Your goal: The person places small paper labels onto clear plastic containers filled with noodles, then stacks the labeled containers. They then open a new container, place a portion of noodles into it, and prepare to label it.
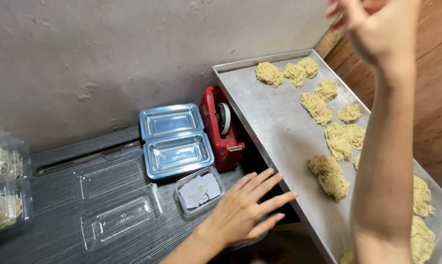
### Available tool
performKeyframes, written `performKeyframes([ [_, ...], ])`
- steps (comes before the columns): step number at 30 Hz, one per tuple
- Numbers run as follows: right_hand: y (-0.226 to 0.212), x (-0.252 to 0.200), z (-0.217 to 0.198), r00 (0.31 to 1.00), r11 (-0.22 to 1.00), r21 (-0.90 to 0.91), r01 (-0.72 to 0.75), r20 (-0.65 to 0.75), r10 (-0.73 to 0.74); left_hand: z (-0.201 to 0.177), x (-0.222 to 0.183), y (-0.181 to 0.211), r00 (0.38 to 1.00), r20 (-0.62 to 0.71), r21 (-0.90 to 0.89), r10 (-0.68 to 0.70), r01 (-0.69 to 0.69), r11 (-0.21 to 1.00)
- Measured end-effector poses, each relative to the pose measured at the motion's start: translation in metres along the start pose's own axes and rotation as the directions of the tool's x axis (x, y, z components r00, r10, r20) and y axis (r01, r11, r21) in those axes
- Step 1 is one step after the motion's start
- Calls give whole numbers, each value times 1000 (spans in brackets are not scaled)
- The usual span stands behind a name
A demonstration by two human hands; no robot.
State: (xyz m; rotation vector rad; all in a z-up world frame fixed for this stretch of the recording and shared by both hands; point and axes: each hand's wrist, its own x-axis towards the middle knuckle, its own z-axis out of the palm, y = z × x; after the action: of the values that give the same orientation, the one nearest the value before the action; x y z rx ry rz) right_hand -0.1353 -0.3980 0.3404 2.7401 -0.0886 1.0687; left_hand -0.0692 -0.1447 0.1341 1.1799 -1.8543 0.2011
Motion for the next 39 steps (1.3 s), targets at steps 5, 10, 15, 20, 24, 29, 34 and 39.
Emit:
performKeyframes([
  [5, 35, -69, 47, 279, 536, -373, -757, 558, 782, 32, 6, -3, 997, 81, -37, 12, -9, 999],
  [10, 93, -146, 93, 111, 484, -499, -719, 605, 788, 72, 53, -22, 989, 137, 110, -61, 46, 993],
  [15, 92, -146, 105, 122, 490, -469, -735, 620, 775, 89, 79, -33, 947, 282, 182, -152, 103, 978],
  [20, 42, -103, 71, -203, -64, -275, -959, 515, 833, 92, 73, -35, 933, 323, 163, -159, 111, 980],
  [24, 53, -110, 75, -207, -131, -187, -974, 478, 853, 95, 75, -36, 935, 310, 171, -172, 124, 978],
  [29, 67, -125, 84, -41, 5, -98, -995, 468, 883, 96, 75, -36, 935, 299, 157, -189, 147, 977],
  [34, 30, -102, 72, 159, 219, -59, -974, 514, 843, 100, 71, -40, 983, 123, 52, -140, 134, 990],
  [39, -19, -83, 41, 293, 307, 77, -949, 582, 759, 79, 81, -38, 781, -432, -451, -451, 246, 858],
])
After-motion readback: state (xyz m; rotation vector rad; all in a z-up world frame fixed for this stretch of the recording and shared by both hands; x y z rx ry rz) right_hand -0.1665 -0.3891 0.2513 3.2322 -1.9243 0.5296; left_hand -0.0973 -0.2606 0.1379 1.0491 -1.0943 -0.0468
